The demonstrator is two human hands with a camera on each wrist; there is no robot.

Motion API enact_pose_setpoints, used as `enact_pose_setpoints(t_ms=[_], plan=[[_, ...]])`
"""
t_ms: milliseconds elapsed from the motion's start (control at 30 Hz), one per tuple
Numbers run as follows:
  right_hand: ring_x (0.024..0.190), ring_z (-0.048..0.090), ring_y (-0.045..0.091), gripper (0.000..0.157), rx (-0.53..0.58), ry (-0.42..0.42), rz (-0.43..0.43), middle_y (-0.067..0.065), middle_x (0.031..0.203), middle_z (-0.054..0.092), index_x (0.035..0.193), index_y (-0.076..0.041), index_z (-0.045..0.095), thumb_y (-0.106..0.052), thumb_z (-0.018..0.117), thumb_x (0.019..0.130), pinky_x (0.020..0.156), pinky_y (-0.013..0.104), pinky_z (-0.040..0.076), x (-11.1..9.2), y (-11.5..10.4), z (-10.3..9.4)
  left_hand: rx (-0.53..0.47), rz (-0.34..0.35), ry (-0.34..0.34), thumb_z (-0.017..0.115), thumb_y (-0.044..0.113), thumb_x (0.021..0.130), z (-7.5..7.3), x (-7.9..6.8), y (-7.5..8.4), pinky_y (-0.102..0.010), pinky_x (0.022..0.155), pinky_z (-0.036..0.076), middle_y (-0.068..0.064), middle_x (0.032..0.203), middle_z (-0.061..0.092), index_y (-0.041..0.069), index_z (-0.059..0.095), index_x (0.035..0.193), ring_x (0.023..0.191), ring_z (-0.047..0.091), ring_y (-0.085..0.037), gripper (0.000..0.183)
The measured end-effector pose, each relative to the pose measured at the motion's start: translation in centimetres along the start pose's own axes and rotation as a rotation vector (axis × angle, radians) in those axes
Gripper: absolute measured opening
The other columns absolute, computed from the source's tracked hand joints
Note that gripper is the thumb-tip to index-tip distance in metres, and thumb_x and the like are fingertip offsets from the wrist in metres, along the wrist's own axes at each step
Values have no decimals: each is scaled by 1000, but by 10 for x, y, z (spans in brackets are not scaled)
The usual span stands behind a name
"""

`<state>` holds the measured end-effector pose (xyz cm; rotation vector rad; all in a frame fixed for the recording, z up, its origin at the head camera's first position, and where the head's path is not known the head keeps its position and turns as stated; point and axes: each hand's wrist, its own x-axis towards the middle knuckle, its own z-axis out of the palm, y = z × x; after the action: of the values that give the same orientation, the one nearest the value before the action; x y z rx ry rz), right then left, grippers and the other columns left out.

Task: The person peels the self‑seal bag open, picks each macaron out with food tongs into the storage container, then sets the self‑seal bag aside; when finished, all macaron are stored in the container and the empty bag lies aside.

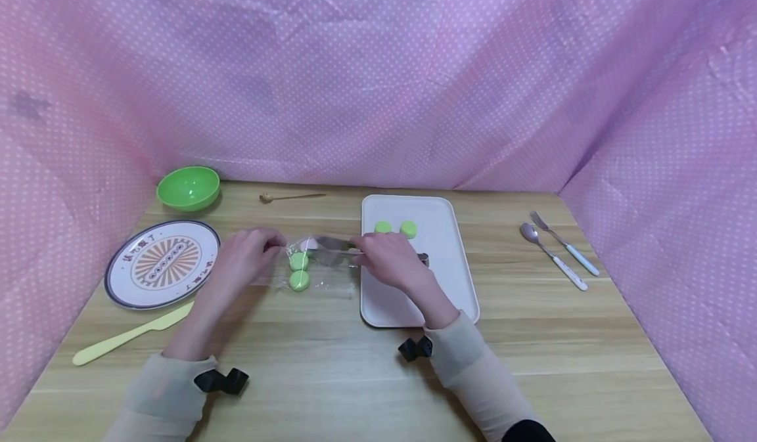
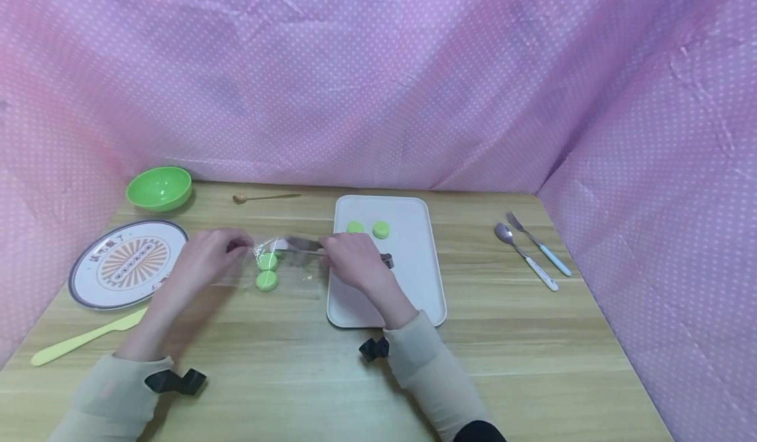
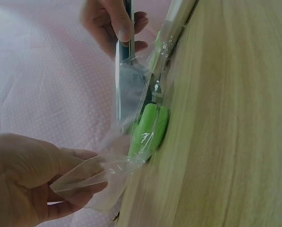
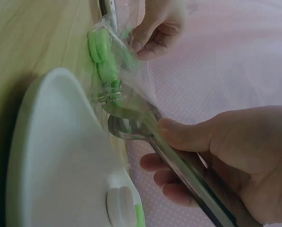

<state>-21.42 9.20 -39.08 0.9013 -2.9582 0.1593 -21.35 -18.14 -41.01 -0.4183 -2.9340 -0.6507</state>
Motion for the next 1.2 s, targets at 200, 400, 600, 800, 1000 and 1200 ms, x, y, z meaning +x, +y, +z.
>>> enact_pose_setpoints(t_ms=[200, 400, 600, 800, 1000, 1200], plan=[[60, 54, 16, 13, -14, 0, 33, -5, 74, 64, 82, -20, 60, -31, 65, 88, 45, 31, 37, 6, -6, 0, 4, 5, 26, 63, 13, 86, 0, 0, 0, -48, 71, 50, -8, 97, 73, 15, 71, 96, 86, 67, -29, 13], [58, 52, 15, 14, -10, -9, 26, -5, 71, 63, 82, -20, 60, -32, 65, 88, 45, 29, 36, 5, -6, -1, -23, -19, 25, 63, 11, 85, 0, 0, 0, -47, 71, 51, -9, 96, 73, 14, 71, 97, 85, 67, -30, 15], [58, 48, 13, 12, 5, -53, 6, -7, 72, 60, 93, -21, 62, -32, 64, 89, 45, 26, 34, -5, 2, -8, -47, -52, 4, 63, 9, 84, 0, -1, -2, -48, 75, 51, -12, 95, 72, 11, 70, 98, 84, 66, -30, 16], [57, 48, 11, 9, -8, -62, -27, -7, 73, 60, 91, -22, 64, -30, 66, 87, 45, 27, 35, -20, 10, -16, -55, -70, -5, 61, 9, 84, -1, -2, -2, -50, 78, 51, -13, 96, 72, 9, 70, 97, 88, 66, -32, 16], [59, 50, 10, 11, -28, -56, -61, -7, 74, 61, 89, -21, 63, -31, 66, 86, 46, 28, 37, -24, 10, -17, -61, -88, -27, 60, 9, 85, -1, -4, -1, -49, 78, 50, -13, 95, 72, 9, 70, 98, 87, 66, -32, 17], [58, 49, 10, 10, -35, -47, -53, -7, 73, 61, 89, -21, 62, -31, 66, 87, 45, 27, 36, -25, 11, -17, -47, -84, -21, 60, 10, 84, -1, -3, 0, -48, 75, 50, -12, 93, 72, 11, 71, 95, 85, 65, -31, 16]])
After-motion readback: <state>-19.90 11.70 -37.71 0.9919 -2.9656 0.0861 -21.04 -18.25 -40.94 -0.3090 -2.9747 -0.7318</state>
